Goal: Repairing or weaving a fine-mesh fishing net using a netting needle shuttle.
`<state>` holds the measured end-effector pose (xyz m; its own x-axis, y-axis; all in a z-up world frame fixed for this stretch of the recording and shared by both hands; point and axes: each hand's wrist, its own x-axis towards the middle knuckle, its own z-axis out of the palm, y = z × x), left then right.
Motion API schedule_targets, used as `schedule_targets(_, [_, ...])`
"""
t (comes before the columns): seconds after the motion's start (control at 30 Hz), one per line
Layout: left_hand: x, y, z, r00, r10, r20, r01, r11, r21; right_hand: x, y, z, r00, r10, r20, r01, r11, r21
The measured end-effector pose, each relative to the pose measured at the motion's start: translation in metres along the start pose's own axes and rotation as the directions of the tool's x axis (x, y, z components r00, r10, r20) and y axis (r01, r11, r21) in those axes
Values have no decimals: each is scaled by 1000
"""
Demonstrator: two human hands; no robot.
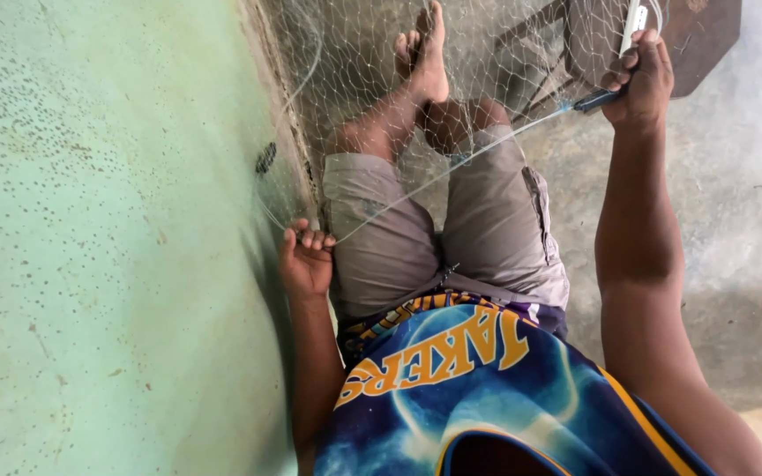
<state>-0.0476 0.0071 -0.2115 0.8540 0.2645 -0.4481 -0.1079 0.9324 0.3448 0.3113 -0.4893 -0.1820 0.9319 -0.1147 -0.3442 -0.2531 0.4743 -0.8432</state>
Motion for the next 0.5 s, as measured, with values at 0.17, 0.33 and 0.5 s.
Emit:
schedule_targets(0.17, [6,5,30,1000,5,-17,0,962,272,3,-11,1,988,-39,148,47,998,-48])
schedule_targets(0.33, [11,4,39,998,7,-60,18,915,404,16,-7,-17,996,-48,81,51,998,-30])
schedule_targets(0.5, [13,13,50,986,-33,-162,112,856,505,17,-11,-7,999,-50,-14,50,999,-14])
